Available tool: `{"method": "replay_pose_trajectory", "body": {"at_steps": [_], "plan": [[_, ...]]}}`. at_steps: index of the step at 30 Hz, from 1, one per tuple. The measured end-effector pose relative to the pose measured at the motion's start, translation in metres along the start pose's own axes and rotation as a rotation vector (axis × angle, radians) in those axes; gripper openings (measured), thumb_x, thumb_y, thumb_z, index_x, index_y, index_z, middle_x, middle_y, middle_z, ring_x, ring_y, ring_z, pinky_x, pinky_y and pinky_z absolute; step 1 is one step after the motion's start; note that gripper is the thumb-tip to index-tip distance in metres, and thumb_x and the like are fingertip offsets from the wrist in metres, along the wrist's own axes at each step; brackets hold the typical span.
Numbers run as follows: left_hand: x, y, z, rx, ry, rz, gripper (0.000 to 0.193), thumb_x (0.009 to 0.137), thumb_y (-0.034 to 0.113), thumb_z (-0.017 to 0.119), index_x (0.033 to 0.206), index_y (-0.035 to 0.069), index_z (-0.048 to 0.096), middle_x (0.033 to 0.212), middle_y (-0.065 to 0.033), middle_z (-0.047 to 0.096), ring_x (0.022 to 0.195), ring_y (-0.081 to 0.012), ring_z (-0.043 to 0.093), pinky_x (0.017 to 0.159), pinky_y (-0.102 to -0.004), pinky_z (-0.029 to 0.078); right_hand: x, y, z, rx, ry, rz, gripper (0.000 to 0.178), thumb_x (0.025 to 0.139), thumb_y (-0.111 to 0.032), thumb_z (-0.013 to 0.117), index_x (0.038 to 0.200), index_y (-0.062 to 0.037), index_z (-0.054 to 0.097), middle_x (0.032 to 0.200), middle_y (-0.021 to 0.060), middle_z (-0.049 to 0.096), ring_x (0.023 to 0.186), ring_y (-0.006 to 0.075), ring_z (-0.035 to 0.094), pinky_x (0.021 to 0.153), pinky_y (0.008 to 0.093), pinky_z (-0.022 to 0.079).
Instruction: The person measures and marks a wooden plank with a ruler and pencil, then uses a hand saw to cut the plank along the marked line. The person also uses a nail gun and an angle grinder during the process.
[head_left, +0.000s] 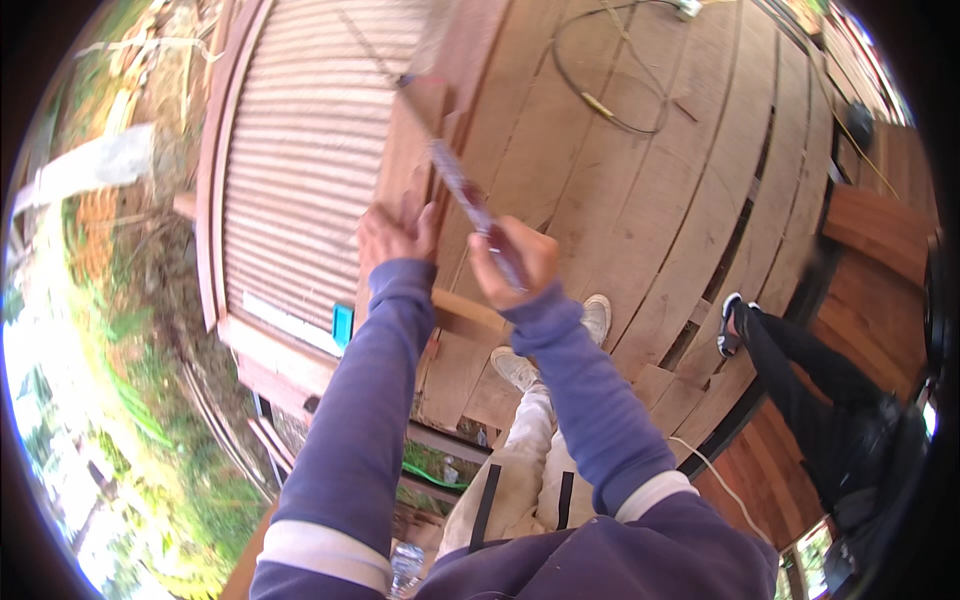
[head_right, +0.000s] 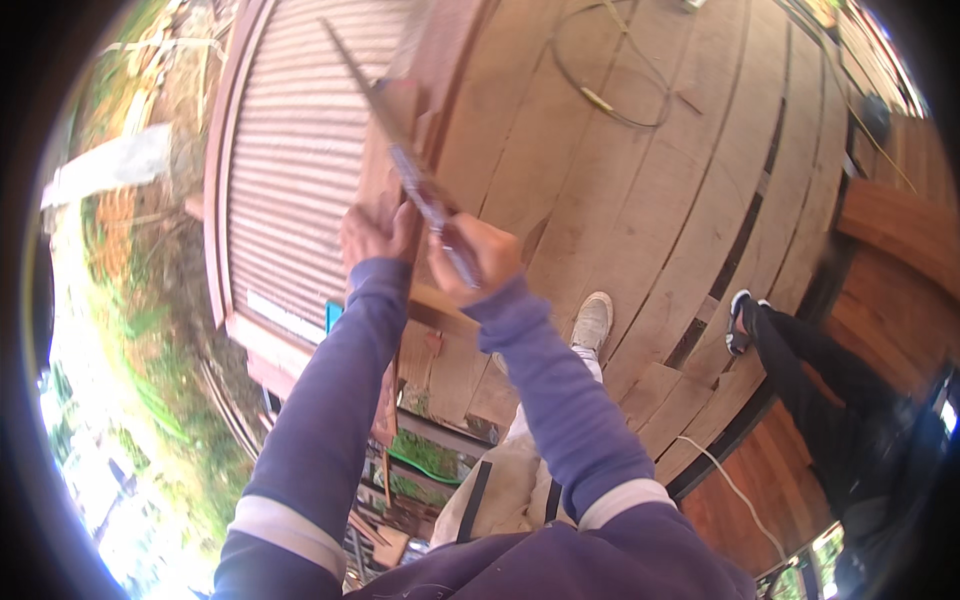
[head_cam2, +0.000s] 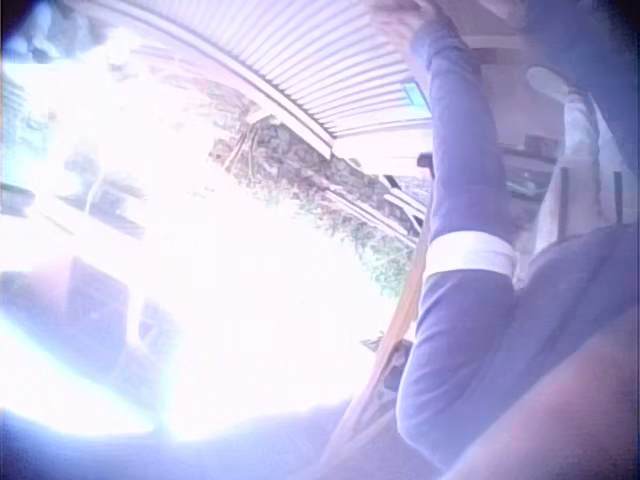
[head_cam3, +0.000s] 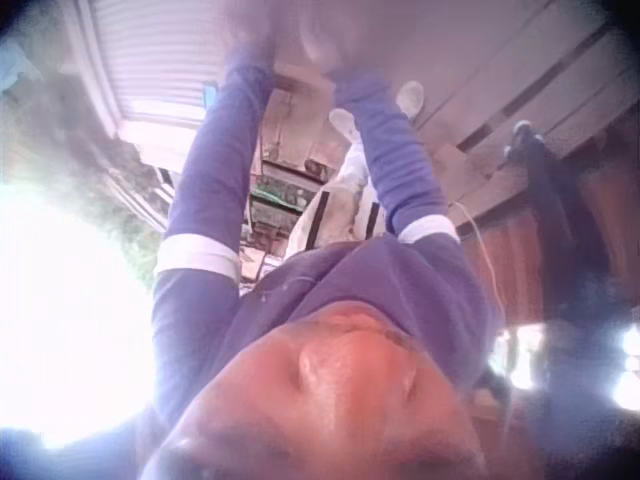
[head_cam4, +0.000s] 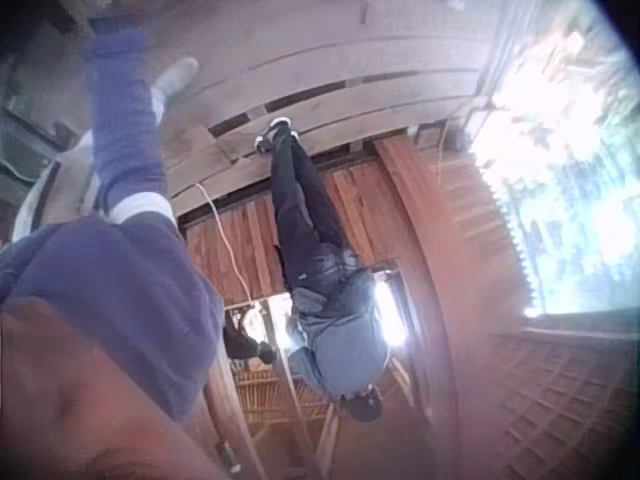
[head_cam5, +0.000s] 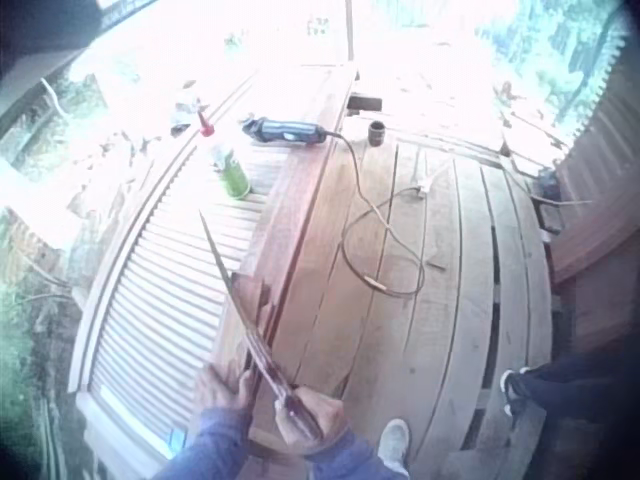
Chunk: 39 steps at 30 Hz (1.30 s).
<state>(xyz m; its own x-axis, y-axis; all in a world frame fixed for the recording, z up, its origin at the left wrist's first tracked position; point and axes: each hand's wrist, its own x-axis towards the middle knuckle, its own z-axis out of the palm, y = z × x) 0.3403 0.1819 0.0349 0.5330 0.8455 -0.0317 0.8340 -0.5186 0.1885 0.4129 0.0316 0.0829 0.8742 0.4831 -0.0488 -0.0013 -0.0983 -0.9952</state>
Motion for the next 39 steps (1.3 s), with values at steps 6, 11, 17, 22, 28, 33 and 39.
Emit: {"method": "replay_pose_trajectory", "body": {"at_steps": [6, 11, 17, 22, 28, 33, 39], "plan": [[-0.006, -0.012, -0.011, -0.043, -0.022, -0.053, 0.068, 0.079, 0.054, 0.068, 0.112, -0.003, 0.050, 0.109, -0.0198, 0.056, 0.108, -0.0368, 0.053, 0.092, -0.0451, 0.043, -0.121, -0.009, -0.076, -0.208, -0.137, 0.071, 0.008, 0.080, 0.001, 0.066, 0.087, 0.0027, 0.063, 0.064, 0.0129, 0.058, 0.055, 0.0251, 0.060, 0.053, 0.0332, 0.046], [-0.004, -0.007, -0.008, -0.115, -0.047, -0.027, 0.074, 0.083, 0.057, 0.063, 0.118, -0.006, 0.048, 0.114, -0.0241, 0.055, 0.114, -0.0395, 0.051, 0.097, -0.0455, 0.041, -0.051, 0.022, -0.023, -0.233, -0.016, -0.019, 0.019, 0.087, -0.009, 0.064, 0.073, -0.0027, 0.053, 0.056, 0.0074, 0.047, 0.048, 0.0134, 0.046, 0.046, 0.0326, 0.036], [-0.005, -0.012, -0.011, -0.110, -0.063, -0.035, 0.074, 0.081, 0.057, 0.064, 0.117, -0.005, 0.049, 0.111, -0.0215, 0.056, 0.112, -0.0378, 0.052, 0.096, -0.0451, 0.041, -0.011, 0.003, 0.003, -0.139, -0.054, 0.015, 0.019, 0.088, -0.010, 0.064, 0.074, -0.0036, 0.053, 0.058, 0.0052, 0.046, 0.052, 0.0102, 0.044, 0.049, 0.0302, 0.036], [-0.005, -0.007, -0.007, -0.133, -0.017, -0.017, 0.072, 0.081, 0.056, 0.066, 0.116, -0.005, 0.050, 0.110, -0.0209, 0.057, 0.110, -0.0373, 0.052, 0.095, -0.0450, 0.042, -0.128, 0.003, -0.073, -0.278, -0.043, -0.122, 0.003, 0.084, 0.001, 0.060, 0.082, 0.0013, 0.062, 0.063, 0.0109, 0.056, 0.053, 0.0188, 0.056, 0.050, 0.0321, 0.042], [-0.002, -0.008, 0.000, -0.125, 0.048, 0.010, 0.066, 0.077, 0.052, 0.070, 0.112, -0.001, 0.051, 0.108, -0.0182, 0.056, 0.105, -0.0346, 0.054, 0.092, -0.0432, 0.043, 0.008, 0.014, 0.009, -0.113, -0.045, -0.120, 0.017, 0.090, -0.010, 0.063, 0.077, -0.0036, 0.054, 0.059, -0.0003, 0.045, 0.055, 0.0053, 0.040, 0.048, 0.0266, 0.034], [-0.005, -0.016, -0.008, -0.092, 0.006, -0.054, 0.066, 0.078, 0.052, 0.070, 0.113, -0.001, 0.051, 0.108, -0.0174, 0.056, 0.107, -0.0337, 0.054, 0.093, -0.0434, 0.043, -0.025, 0.001, 0.004, -0.173, -0.069, 0.013, 0.014, 0.089, -0.009, 0.063, 0.079, -0.0029, 0.056, 0.059, 0.0031, 0.045, 0.054, 0.0081, 0.042, 0.049, 0.0290, 0.035], [-0.003, -0.008, -0.004, -0.110, 0.011, -0.012, 0.067, 0.078, 0.052, 0.070, 0.115, -0.001, 0.050, 0.108, -0.0175, 0.055, 0.106, -0.0335, 0.054, 0.093, -0.0436, 0.043, -0.122, 0.008, -0.074, -0.235, -0.066, 0.022, 0.007, 0.086, -0.004, 0.062, 0.086, 0.0025, 0.063, 0.068, 0.0121, 0.060, 0.062, 0.0196, 0.060, 0.056, 0.0321, 0.046]]}}
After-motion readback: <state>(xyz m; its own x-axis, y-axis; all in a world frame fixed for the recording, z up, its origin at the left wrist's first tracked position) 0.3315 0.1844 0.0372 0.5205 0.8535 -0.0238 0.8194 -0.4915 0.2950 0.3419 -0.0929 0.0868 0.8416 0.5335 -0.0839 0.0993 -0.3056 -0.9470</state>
